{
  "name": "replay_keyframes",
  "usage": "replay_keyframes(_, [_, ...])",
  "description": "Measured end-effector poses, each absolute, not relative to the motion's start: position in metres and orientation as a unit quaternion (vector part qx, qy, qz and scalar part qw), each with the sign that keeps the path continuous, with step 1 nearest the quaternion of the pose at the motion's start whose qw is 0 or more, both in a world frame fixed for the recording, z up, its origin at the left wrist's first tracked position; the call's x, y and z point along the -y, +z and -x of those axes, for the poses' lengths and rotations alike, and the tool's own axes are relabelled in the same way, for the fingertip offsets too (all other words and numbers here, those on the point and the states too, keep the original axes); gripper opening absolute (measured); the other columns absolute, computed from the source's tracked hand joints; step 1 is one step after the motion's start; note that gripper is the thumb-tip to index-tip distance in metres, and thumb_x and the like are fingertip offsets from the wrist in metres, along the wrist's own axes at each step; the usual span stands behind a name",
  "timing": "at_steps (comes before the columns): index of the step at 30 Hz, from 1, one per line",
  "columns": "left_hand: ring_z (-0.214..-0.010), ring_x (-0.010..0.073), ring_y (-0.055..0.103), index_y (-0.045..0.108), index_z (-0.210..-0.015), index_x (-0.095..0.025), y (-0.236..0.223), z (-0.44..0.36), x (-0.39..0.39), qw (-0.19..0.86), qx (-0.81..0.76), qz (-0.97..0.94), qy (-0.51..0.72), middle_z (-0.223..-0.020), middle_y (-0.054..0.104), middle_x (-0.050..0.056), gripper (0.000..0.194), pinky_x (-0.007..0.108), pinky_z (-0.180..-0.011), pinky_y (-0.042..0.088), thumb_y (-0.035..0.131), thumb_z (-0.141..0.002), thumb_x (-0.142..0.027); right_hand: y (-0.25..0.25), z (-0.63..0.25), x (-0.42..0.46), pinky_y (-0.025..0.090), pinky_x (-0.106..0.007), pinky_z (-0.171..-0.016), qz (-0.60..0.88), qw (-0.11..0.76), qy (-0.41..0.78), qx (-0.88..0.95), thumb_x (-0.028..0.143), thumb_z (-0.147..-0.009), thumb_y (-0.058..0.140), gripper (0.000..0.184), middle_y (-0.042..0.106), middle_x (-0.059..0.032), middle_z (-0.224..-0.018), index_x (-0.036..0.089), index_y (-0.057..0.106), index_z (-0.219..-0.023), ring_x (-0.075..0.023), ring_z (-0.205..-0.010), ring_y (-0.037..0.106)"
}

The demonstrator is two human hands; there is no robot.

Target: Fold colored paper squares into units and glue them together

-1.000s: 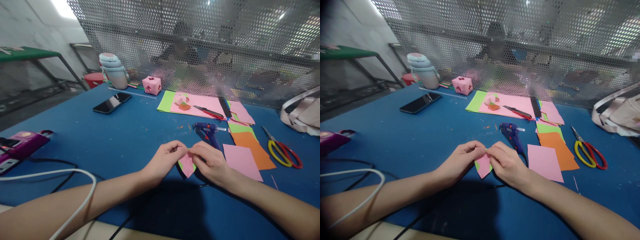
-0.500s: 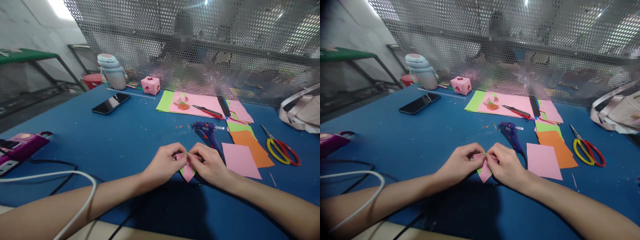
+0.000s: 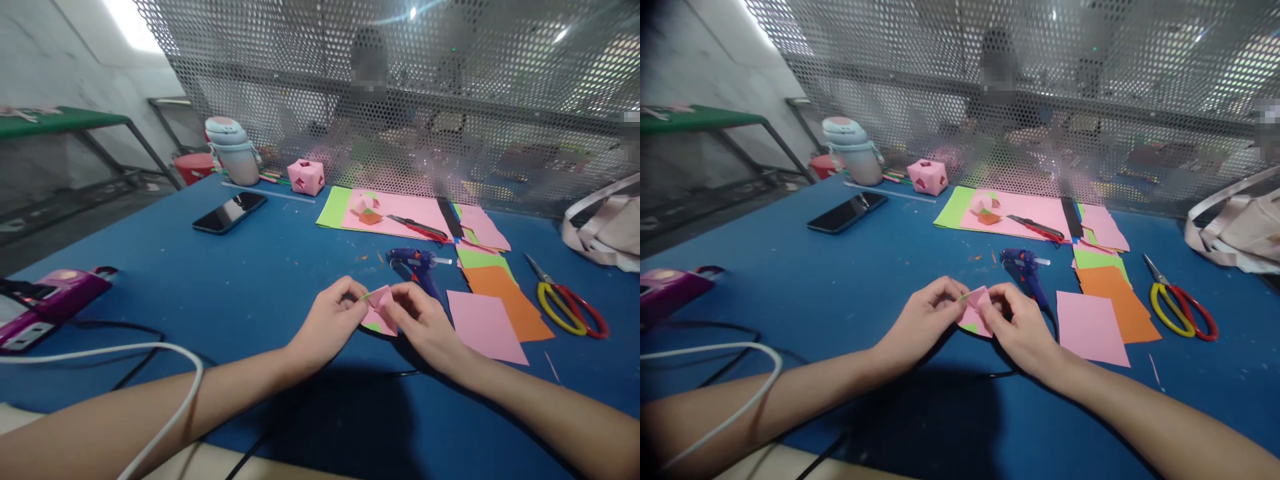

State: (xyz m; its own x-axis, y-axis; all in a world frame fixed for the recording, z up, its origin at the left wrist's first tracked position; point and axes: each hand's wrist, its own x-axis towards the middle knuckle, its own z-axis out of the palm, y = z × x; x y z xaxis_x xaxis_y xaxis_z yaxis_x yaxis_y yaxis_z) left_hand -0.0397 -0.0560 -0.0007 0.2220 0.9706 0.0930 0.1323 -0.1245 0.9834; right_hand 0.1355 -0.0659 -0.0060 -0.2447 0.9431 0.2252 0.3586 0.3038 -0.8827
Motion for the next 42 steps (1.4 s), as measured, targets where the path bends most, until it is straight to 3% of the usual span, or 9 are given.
replay_keyframes(3, [-0.062, 0.0093, 0.048, 0.052, -0.076, -0.017, 0.0031, 0.0367, 0.0586, 0.512, -0.462, -0.603, 0.401, -0.068, 0.054, -0.004, 0.004, 0.019, -0.056, 0.037, 0.055, -0.076, -0.019, -0.0087, -0.1346, 0.0643, 0.039, -0.022, -0.053, 0.48, 0.394, 0.322, 0.715, 0.033, -0.09, 0.049, 0.022, 0.056, 0.002, -0.064, 0.019, 0.054, -0.075, -0.01, -0.057, 0.05])
replay_keyframes(6, [-0.056, 0.0093, 0.045, 0.058, -0.083, -0.017, 0.0077, 0.0346, 0.061, 0.518, -0.472, -0.611, 0.368, -0.061, 0.051, -0.005, 0.013, 0.019, -0.051, 0.034, 0.057, -0.079, -0.03, -0.01, -0.1352, 0.0637, 0.039, -0.023, -0.054, 0.481, 0.39, 0.295, 0.728, 0.031, -0.09, 0.05, 0.024, 0.056, 0.002, -0.062, 0.018, 0.053, -0.07, -0.0099, -0.056, 0.05])
replay_keyframes(16, [-0.068, 0.0135, 0.057, 0.062, -0.074, -0.015, 0.0049, 0.0366, 0.0587, 0.48, -0.485, -0.608, 0.407, -0.075, 0.066, 0.002, 0.028, 0.023, -0.063, 0.044, 0.057, -0.081, -0.042, -0.0037, -0.1364, 0.064, 0.043, -0.023, -0.059, 0.467, 0.382, 0.304, 0.737, 0.033, -0.09, 0.049, 0.02, 0.062, 0.0001, -0.073, 0.018, 0.06, -0.082, -0.0111, -0.064, 0.055])
replay_keyframes(19, [-0.067, 0.0139, 0.058, 0.061, -0.081, -0.016, 0.0061, 0.0353, 0.0603, 0.501, -0.491, -0.597, 0.39, -0.073, 0.066, 0.001, 0.025, 0.023, -0.06, 0.044, 0.059, -0.079, -0.041, -0.0048, -0.1371, 0.0634, 0.041, -0.023, -0.059, 0.464, 0.385, 0.273, 0.749, 0.027, -0.091, 0.048, 0.023, 0.058, 0.0013, -0.066, 0.018, 0.057, -0.072, -0.0103, -0.06, 0.052])
replay_keyframes(23, [-0.089, 0.0178, 0.06, 0.067, -0.097, -0.019, 0.005, 0.0372, 0.0588, 0.491, -0.477, -0.622, 0.379, -0.097, 0.069, 0.002, 0.027, 0.025, -0.078, 0.045, 0.053, -0.083, -0.038, -0.0081, -0.1369, 0.0636, 0.04, -0.024, -0.058, 0.454, 0.385, 0.257, 0.762, 0.027, -0.09, 0.049, 0.022, 0.058, 0.0012, -0.064, 0.018, 0.057, -0.071, -0.0104, -0.058, 0.052])
replay_keyframes(28, [-0.083, 0.0174, 0.059, 0.07, -0.085, -0.019, 0.0008, 0.0414, 0.0563, 0.449, -0.471, -0.669, 0.359, -0.087, 0.07, 0.001, 0.029, 0.024, -0.074, 0.044, 0.046, -0.087, -0.034, -0.0104, -0.1362, 0.0651, 0.04, -0.023, -0.058, 0.445, 0.382, 0.252, 0.77, 0.026, -0.09, 0.049, 0.022, 0.058, 0.0011, -0.064, 0.019, 0.057, -0.071, -0.0107, -0.058, 0.053])
replay_keyframes(35, [-0.079, 0.0156, 0.058, 0.069, -0.091, -0.019, 0.0021, 0.0395, 0.0578, 0.473, -0.477, -0.637, 0.377, -0.086, 0.069, 0.001, 0.023, 0.022, -0.069, 0.044, 0.054, -0.083, -0.035, -0.0115, -0.1364, 0.0657, 0.04, -0.023, -0.057, 0.44, 0.374, 0.253, 0.776, 0.024, -0.089, 0.049, 0.021, 0.058, 0.0009, -0.063, 0.018, 0.056, -0.07, -0.0103, -0.057, 0.052])
replay_keyframes(39, [-0.073, 0.0134, 0.056, 0.067, -0.075, -0.017, 0.004, 0.0394, 0.0584, 0.461, -0.471, -0.649, 0.38, -0.074, 0.064, 0.0, 0.022, 0.02, -0.066, 0.042, 0.053, -0.083, -0.032, -0.0096, -0.1358, 0.0667, 0.04, -0.024, -0.06, 0.432, 0.371, 0.252, 0.782, 0.026, -0.09, 0.048, 0.024, 0.057, 0.0002, -0.065, 0.018, 0.056, -0.069, -0.0111, -0.06, 0.052])
replay_keyframes(42, [-0.076, 0.0132, 0.057, 0.066, -0.077, -0.017, 0.0052, 0.04, 0.0592, 0.444, -0.468, -0.65, 0.402, -0.078, 0.065, 0.0, 0.023, 0.02, -0.07, 0.043, 0.052, -0.085, -0.032, -0.0068, -0.1354, 0.0672, 0.041, -0.024, -0.062, 0.432, 0.368, 0.264, 0.78, 0.027, -0.09, 0.049, 0.02, 0.058, 0.0001, -0.068, 0.018, 0.058, -0.074, -0.0113, -0.062, 0.053])
